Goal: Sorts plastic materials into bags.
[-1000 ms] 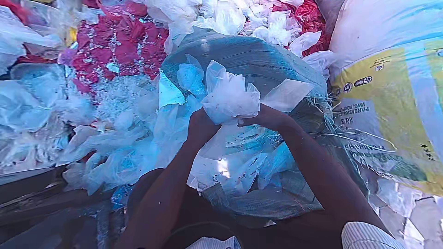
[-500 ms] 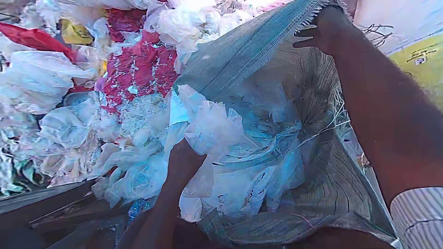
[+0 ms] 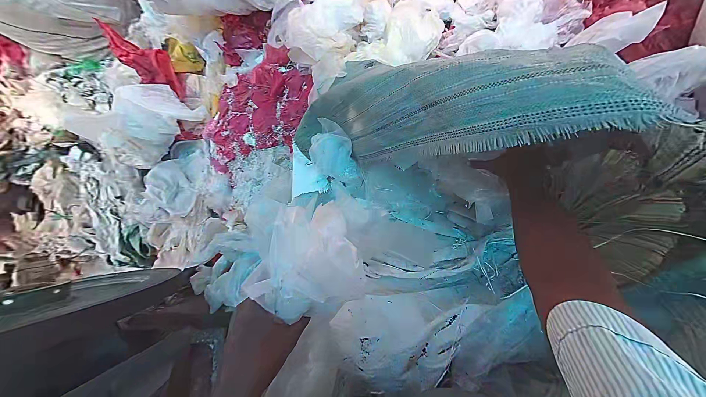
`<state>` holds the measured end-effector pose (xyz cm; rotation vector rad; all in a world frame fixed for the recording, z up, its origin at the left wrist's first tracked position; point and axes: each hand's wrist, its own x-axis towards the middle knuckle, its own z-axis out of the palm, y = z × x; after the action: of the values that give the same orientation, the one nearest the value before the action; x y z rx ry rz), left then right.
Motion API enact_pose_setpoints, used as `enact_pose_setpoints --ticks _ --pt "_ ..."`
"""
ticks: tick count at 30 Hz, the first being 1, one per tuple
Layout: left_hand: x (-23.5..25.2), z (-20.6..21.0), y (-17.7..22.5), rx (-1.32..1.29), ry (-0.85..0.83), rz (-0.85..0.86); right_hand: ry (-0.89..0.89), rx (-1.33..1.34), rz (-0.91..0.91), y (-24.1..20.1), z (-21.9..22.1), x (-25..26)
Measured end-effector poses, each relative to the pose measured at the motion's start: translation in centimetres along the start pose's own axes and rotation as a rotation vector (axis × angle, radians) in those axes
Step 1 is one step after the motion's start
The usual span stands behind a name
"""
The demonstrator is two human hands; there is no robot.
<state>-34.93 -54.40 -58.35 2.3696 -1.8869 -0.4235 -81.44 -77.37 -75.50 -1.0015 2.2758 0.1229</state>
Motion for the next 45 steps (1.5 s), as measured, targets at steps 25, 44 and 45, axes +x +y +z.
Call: enact_pose_setpoints --ticks 25,44,45 --pt "4.6 3.5 3.8 -1.048 -0.679 -0.268 -0.433 0.895 -0.668 -5.4 15.5 -31.1" --pt "3.3 -1.5 -4.0 -0.063 -0.208 -0.389 -0.046 0.341 -0.732 -4.3 6.5 -14.4" --pt "2.5 -2.3 -5.2 -0.090 -0.133 -0.426 0.012 0.230 -0.696 -5.1 8.1 -12.0"
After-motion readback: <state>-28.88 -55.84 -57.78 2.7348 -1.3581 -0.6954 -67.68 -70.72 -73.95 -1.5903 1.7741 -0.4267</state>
